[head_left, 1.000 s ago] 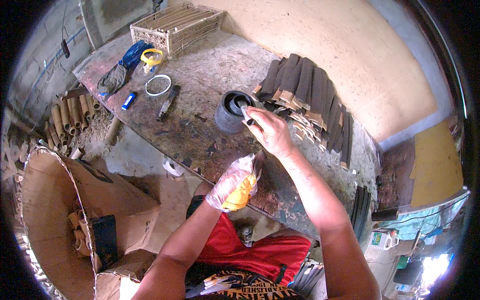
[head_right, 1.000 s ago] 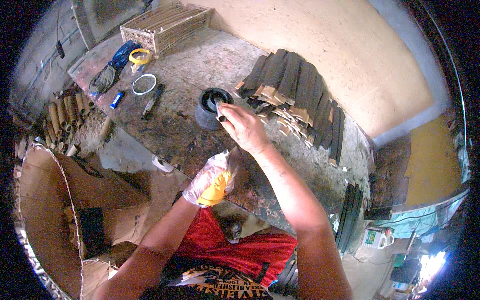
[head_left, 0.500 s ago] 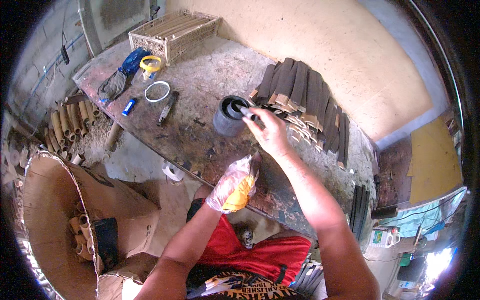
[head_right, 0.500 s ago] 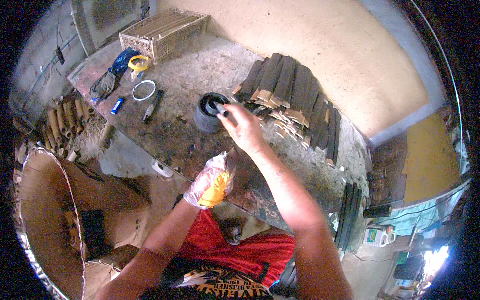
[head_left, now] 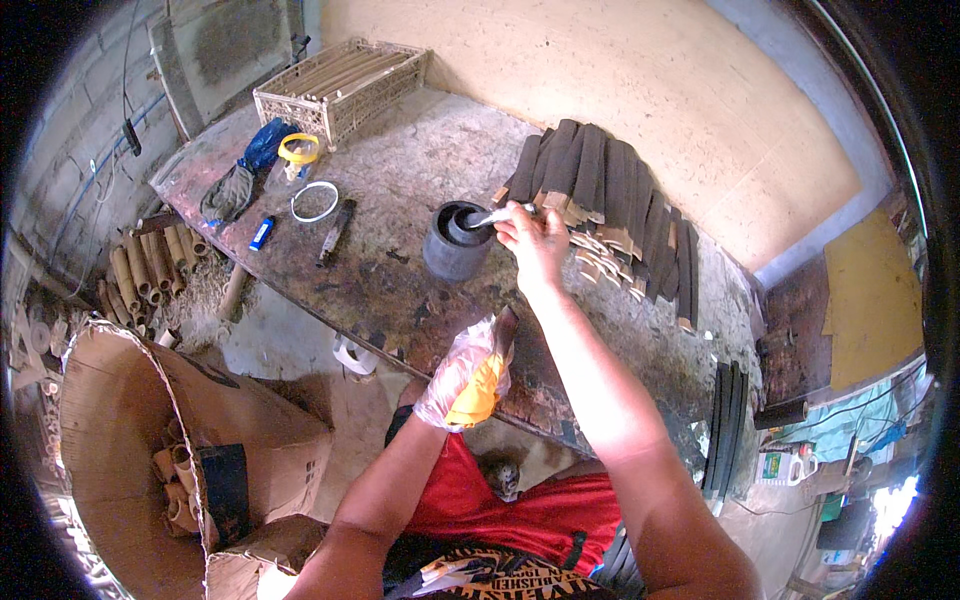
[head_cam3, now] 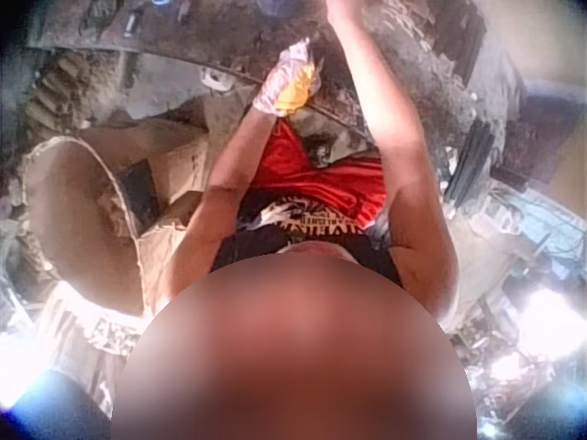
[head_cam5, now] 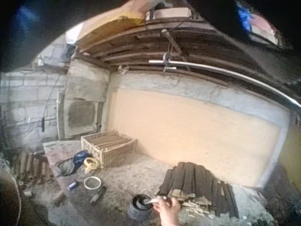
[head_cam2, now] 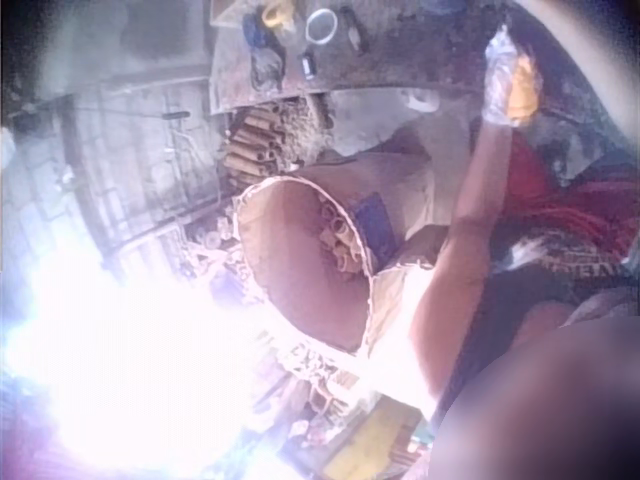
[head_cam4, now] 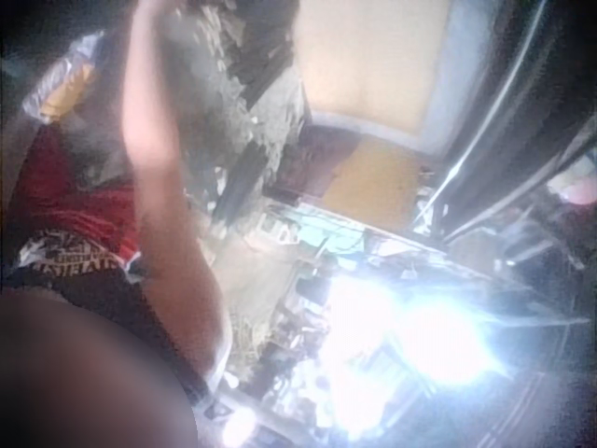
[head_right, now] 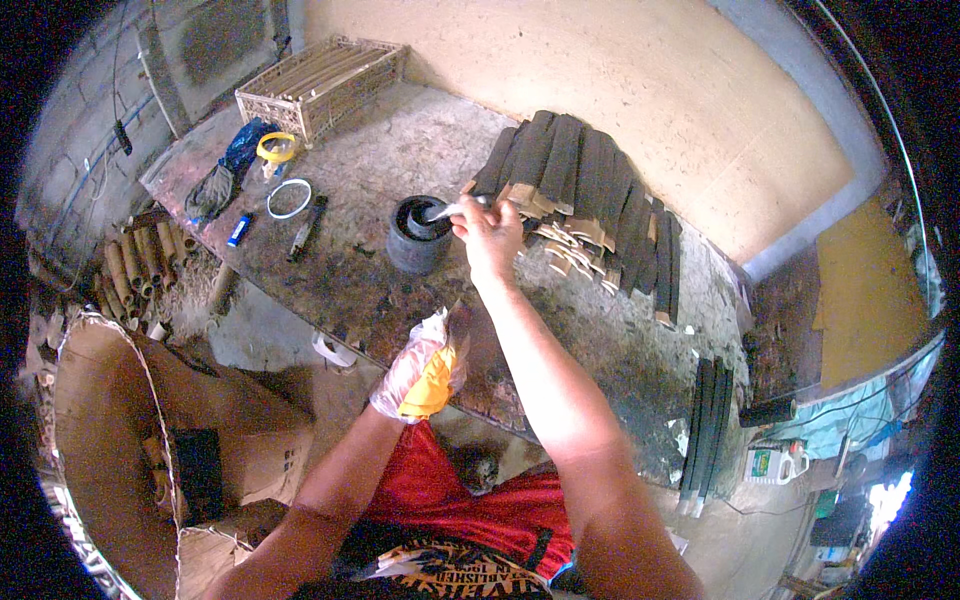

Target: The person repeatedly applies a dark finish to long, thin wooden pieces using a brush. They dip the brush into a container of finish, coat each piece, and place it on a workbench. The process is repeated for multiple pieces.

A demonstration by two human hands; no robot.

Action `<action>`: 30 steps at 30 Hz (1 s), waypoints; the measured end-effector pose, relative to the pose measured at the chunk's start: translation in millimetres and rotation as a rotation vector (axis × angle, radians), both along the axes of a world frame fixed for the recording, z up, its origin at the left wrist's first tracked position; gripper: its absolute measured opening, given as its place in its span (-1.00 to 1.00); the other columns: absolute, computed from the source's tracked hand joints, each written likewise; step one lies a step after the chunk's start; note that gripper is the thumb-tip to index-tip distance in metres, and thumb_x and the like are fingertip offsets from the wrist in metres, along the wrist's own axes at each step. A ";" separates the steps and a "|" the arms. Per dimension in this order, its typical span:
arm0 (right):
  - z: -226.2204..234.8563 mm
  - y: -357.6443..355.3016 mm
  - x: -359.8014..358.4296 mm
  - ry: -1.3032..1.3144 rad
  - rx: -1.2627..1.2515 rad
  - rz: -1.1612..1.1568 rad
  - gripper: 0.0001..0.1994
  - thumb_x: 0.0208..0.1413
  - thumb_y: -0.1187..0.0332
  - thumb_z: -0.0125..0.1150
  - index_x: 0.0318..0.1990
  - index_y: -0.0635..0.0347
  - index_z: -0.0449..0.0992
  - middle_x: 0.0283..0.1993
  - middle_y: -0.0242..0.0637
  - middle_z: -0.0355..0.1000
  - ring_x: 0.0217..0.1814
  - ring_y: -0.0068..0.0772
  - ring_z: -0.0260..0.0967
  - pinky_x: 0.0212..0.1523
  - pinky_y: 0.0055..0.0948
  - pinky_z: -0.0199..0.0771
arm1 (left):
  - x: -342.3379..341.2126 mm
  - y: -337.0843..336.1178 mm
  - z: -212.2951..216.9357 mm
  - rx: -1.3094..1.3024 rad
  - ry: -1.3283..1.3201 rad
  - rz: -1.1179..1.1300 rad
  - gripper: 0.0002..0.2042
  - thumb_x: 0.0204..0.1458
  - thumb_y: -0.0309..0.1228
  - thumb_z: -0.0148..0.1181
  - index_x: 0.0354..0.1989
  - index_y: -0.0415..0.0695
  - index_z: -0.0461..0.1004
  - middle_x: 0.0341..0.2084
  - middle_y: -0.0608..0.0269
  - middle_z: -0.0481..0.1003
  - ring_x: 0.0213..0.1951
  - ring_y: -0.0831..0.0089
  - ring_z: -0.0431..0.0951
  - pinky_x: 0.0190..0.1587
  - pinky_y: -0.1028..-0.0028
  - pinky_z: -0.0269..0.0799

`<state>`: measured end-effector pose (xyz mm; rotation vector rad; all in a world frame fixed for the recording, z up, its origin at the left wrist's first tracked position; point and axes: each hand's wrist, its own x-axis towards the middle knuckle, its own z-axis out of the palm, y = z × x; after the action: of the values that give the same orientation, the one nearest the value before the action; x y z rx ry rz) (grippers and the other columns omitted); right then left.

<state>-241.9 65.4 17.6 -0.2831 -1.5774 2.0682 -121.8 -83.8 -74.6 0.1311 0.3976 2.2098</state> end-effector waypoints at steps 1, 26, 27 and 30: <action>-0.6 0.6 -0.2 -0.001 -0.037 -0.003 -0.77 0.18 0.38 0.38 -0.22 0.18 0.38 -0.27 -0.15 0.58 -0.31 -0.33 0.63 -0.35 -0.38 0.67 | -1.1 -0.2 0.6 0.018 0.049 0.025 -0.73 0.18 -0.26 0.25 -0.02 -0.02 0.39 -0.44 0.32 0.45 -0.52 0.45 0.47 -0.50 0.42 0.38; 20.7 57.1 128.3 0.062 -0.392 -0.154 -0.78 0.19 0.27 0.39 -0.23 0.13 0.45 -0.28 -0.24 0.53 -0.24 -0.29 0.60 -0.21 -0.32 0.65 | -16.1 24.4 53.0 0.086 0.032 0.144 -0.75 0.33 0.01 0.03 -0.06 0.16 0.45 -0.50 0.44 0.42 -0.63 0.56 0.31 -0.61 0.53 0.21; 20.5 58.4 139.1 0.074 -0.397 -0.147 -0.78 0.19 0.27 0.39 -0.24 0.12 0.44 -0.29 -0.25 0.54 -0.25 -0.29 0.60 -0.22 -0.33 0.65 | -13.9 28.8 56.3 0.074 0.017 0.141 -0.75 0.33 -0.01 0.04 -0.05 0.16 0.45 -0.49 0.44 0.43 -0.62 0.56 0.31 -0.61 0.53 0.20; 15.9 61.7 164.1 0.067 -0.365 -0.160 -0.81 0.22 0.27 0.36 -0.21 0.10 0.47 -0.27 -0.27 0.56 -0.25 -0.34 0.60 -0.20 -0.36 0.64 | -3.7 41.0 63.6 0.094 -0.049 0.092 -0.77 0.33 -0.04 0.05 -0.05 0.14 0.46 -0.47 0.41 0.44 -0.62 0.54 0.31 -0.59 0.51 0.21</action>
<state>-77.8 127.1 33.4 -0.4481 -1.0934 2.2026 -125.5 -42.9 -11.0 0.1108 0.2770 2.3183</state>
